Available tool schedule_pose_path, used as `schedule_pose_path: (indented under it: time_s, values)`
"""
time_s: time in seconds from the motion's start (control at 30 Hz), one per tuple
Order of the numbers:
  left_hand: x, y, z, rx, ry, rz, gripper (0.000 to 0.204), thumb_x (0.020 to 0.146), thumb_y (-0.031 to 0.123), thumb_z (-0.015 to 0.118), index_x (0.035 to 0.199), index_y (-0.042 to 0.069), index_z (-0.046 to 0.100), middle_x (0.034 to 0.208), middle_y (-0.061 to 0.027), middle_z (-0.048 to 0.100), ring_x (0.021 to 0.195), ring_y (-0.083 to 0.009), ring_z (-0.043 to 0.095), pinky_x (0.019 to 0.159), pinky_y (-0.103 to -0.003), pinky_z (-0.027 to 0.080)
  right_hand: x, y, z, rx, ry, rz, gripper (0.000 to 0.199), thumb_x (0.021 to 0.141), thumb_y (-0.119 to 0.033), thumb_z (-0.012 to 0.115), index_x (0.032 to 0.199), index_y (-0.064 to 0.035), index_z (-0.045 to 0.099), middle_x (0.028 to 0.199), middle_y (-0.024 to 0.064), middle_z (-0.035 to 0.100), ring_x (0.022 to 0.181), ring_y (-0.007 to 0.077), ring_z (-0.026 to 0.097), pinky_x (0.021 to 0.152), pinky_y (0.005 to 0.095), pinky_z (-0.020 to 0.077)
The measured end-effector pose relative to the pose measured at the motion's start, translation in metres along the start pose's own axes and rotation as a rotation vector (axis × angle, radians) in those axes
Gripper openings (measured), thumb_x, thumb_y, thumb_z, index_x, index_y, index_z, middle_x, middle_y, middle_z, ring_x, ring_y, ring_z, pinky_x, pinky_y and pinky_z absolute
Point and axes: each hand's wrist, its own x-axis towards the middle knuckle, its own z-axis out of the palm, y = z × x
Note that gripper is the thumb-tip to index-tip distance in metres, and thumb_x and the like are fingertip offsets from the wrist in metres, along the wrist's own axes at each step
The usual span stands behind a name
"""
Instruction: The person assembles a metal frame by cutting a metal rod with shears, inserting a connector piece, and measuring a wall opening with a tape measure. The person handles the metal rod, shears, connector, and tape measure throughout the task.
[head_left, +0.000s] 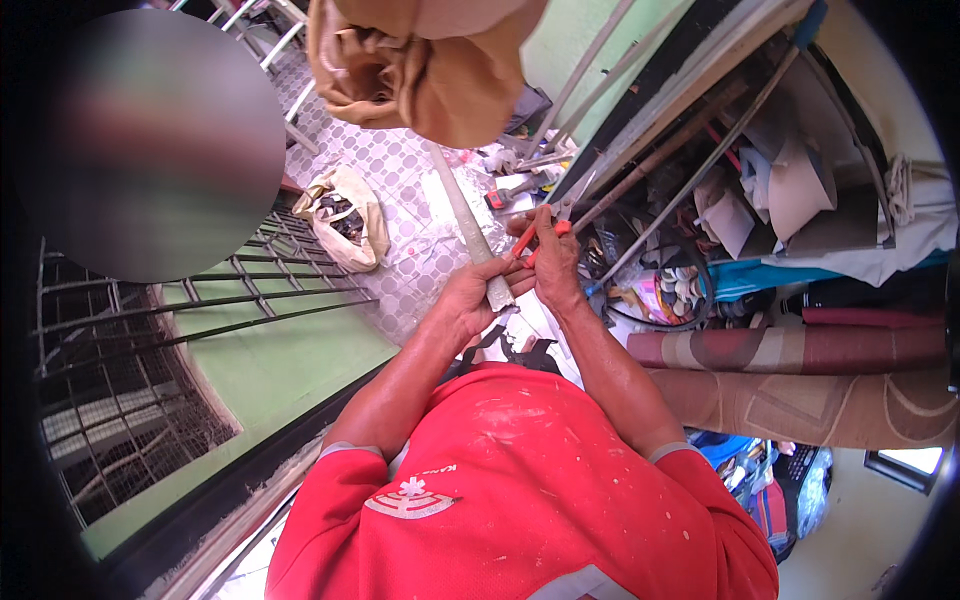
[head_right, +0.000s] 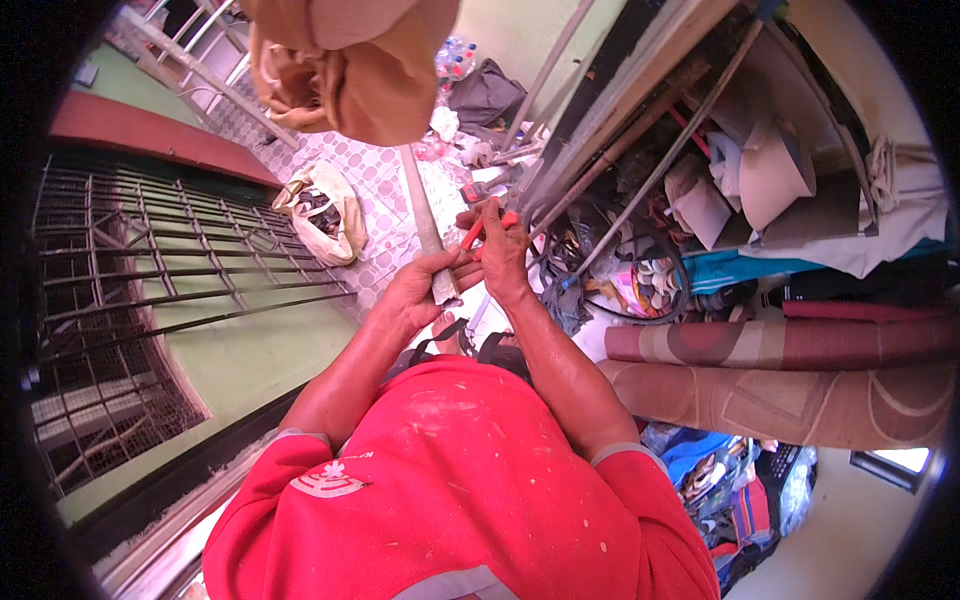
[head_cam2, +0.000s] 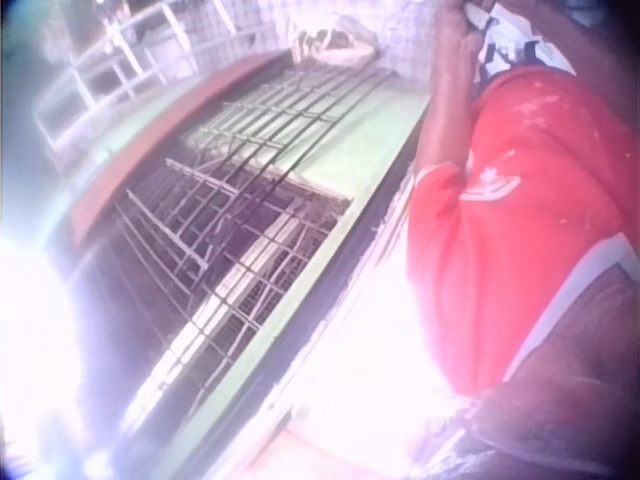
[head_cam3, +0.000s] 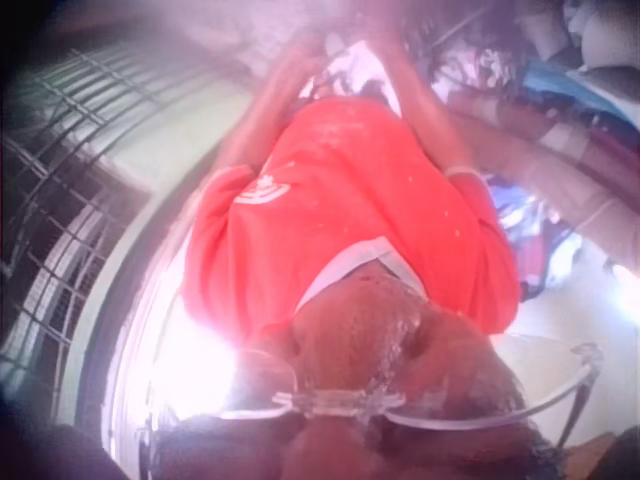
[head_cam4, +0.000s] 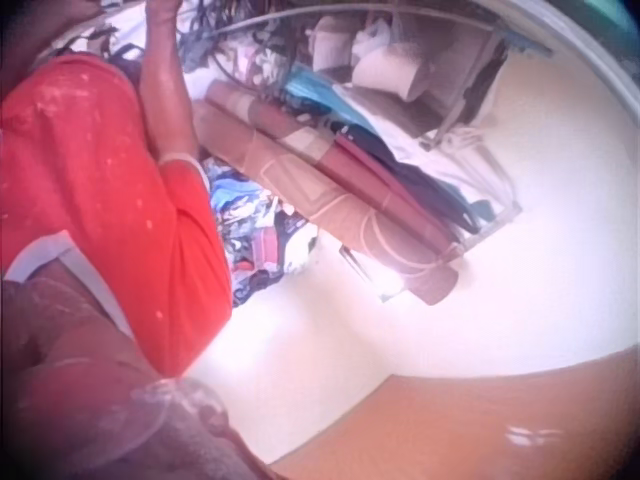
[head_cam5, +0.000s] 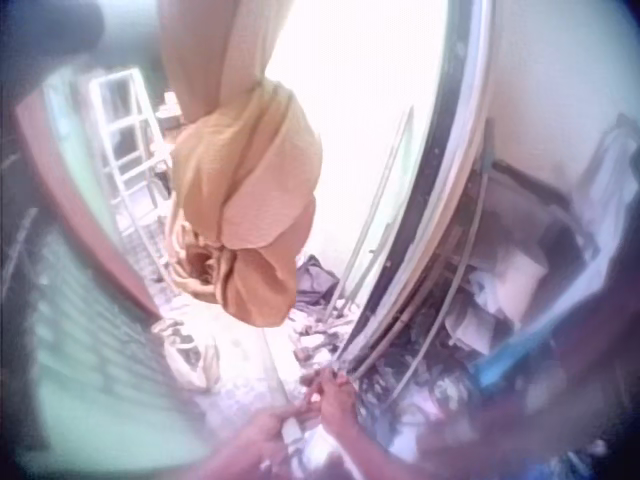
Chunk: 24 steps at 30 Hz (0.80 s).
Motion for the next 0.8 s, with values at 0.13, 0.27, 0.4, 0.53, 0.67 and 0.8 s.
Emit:
schedule_pose_path:
  time_s: [0.13, 0.27, 0.4, 0.53, 0.67, 0.8]
  values:
    - [0.005, -0.004, -0.016, 0.000, -0.015, 0.045, 0.028, 0.107, 0.015, 0.076, 0.125, -0.005, 0.068, 0.109, -0.0144, 0.076, 0.090, -0.0259, 0.078, 0.085, -0.041, 0.071, 0.003, 0.007, 0.012, -0.012, -0.088, 0.014, 0.044, 0.119, -0.046, 0.057, 0.100, -0.0079, 0.065, 0.079, 0.0024, 0.067, 0.071, 0.0118, 0.062, 0.066, 0.0282, 0.0483]
    - [0.003, -0.006, -0.019, 0.044, -0.064, 0.106, 0.030, 0.101, 0.015, 0.083, 0.123, -0.001, 0.070, 0.095, -0.0100, 0.077, 0.077, -0.0219, 0.076, 0.071, -0.036, 0.066, 0.001, 0.012, 0.027, 0.118, -0.121, 0.096, 0.043, 0.119, -0.047, 0.056, 0.097, -0.0107, 0.061, 0.074, 0.0017, 0.064, 0.065, 0.0125, 0.059, 0.062, 0.0290, 0.0479]
    - [-0.013, 0.002, 0.002, 0.184, -0.032, 0.127, 0.027, 0.104, 0.015, 0.080, 0.123, -0.001, 0.069, 0.099, -0.0104, 0.076, 0.082, -0.0231, 0.077, 0.075, -0.037, 0.067, 0.007, 0.005, 0.027, 0.163, -0.103, 0.244, 0.045, 0.117, -0.051, 0.058, 0.098, -0.0107, 0.062, 0.074, 0.0015, 0.064, 0.063, 0.0130, 0.061, 0.060, 0.0292, 0.0496]
    - [-0.010, 0.007, 0.009, 0.115, 0.082, 0.080, 0.024, 0.108, 0.015, 0.075, 0.123, -0.001, 0.066, 0.099, -0.0105, 0.074, 0.088, -0.0238, 0.076, 0.077, -0.039, 0.067, 0.029, -0.012, -0.006, -0.134, -0.240, 0.177, 0.043, 0.118, -0.048, 0.057, 0.098, -0.0107, 0.063, 0.074, 0.0029, 0.066, 0.059, 0.0137, 0.061, 0.056, 0.0298, 0.0491]
    - [0.008, 0.003, 0.002, -0.104, 0.012, 0.103, 0.024, 0.113, 0.023, 0.070, 0.113, 0.002, 0.060, 0.090, -0.0076, 0.067, 0.079, -0.0220, 0.071, 0.068, -0.038, 0.065, -0.018, -0.121, -0.043, -0.292, -0.555, 0.387, 0.042, 0.119, -0.045, 0.054, 0.107, -0.0068, 0.065, 0.077, 0.0056, 0.069, 0.061, 0.0154, 0.066, 0.057, 0.0302, 0.0554]
    - [0.015, -0.006, 0.051, -0.158, 0.016, 0.171, 0.029, 0.115, 0.034, 0.068, 0.112, 0.008, 0.056, 0.086, -0.0050, 0.061, 0.073, -0.0195, 0.063, 0.062, -0.035, 0.059, -0.094, -0.166, -0.080, -0.384, -0.492, 0.662, 0.046, 0.119, -0.048, 0.054, 0.108, -0.0042, 0.066, 0.075, 0.0067, 0.069, 0.058, 0.0154, 0.066, 0.052, 0.0301, 0.0561]
